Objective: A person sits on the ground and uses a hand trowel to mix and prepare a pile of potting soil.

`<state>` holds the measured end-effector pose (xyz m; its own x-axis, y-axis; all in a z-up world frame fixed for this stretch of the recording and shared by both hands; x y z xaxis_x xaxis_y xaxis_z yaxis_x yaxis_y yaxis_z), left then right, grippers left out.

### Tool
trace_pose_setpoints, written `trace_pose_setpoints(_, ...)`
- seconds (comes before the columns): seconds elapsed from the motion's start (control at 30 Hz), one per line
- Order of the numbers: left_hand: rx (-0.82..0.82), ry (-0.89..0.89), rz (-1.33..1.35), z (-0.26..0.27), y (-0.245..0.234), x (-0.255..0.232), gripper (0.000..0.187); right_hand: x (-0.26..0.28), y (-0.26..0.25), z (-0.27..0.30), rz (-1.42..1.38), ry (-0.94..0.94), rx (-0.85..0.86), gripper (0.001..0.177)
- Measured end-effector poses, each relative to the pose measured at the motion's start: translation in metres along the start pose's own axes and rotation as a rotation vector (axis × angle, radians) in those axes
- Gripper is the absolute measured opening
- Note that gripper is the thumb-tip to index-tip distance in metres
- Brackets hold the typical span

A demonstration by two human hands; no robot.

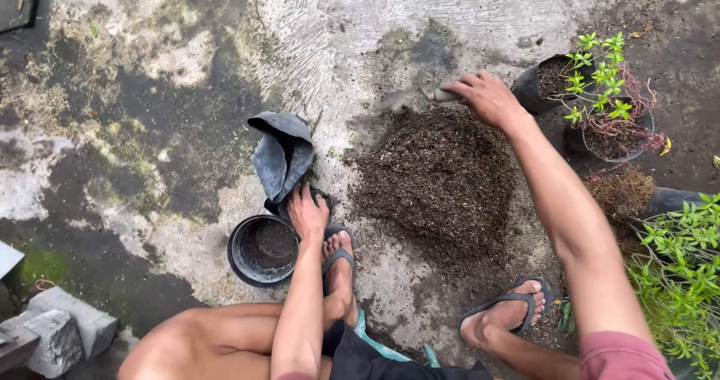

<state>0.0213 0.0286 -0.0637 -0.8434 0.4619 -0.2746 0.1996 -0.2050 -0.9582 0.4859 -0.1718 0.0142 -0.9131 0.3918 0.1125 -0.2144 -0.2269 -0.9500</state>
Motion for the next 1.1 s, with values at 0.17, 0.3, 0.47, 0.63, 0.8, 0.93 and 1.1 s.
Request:
trace_pose_setpoints(0.17, 0.008, -0.038, 0.007, -0.003, 0.001, 0.002, 0.047, -0.02, 0.081, -0.047, -0.263, 0.151, -0.087, 0.047)
trace_pose_setpoints(0.3, 0.02, -0.056, 0.011, -0.004, -0.002, 0.001, 0.046, 0.001, 0.065, -0.035, -0.276, 0.057, -0.089, 0.051)
trace_pose_setpoints(0.47, 0.036, -0.045, 0.022, -0.001, -0.002, 0.005, 0.045, -0.013, 0.054, 0.017, 0.002, -0.042, 0.109, 0.05)
trace_pose_setpoints(0.63, 0.027, -0.068, 0.009, -0.001, 0.003, 0.004, 0.044, 0.0, 0.01, 0.031, 0.126, -0.132, 0.096, 0.051)
trace_pose_setpoints(0.8, 0.003, -0.058, 0.022, -0.001, 0.001, 0.001, 0.049, 0.05, 0.002, -0.014, 0.049, -0.114, -0.042, 0.056)
trace_pose_setpoints(0.93, -0.008, -0.043, 0.033, -0.004, -0.006, -0.003, 0.053, 0.113, 0.002, -0.048, -0.049, -0.148, 0.057, 0.054)
trace_pose_setpoints(1.1, -0.021, -0.038, 0.053, -0.004, -0.007, -0.002, 0.054, 0.12, 0.048, -0.061, 0.16, -0.305, 0.19, 0.064)
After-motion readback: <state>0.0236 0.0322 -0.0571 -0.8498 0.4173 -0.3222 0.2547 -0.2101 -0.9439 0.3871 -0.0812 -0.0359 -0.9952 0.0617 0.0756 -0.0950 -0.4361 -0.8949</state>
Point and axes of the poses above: each hand's wrist, its own z-axis away from the middle knuckle, its own y-axis out of the palm, x = y × z, the point moved 4 cm from there along -z, towards the middle knuckle, and after that the axes turned 1 degree about z, right-handed, at the moved point
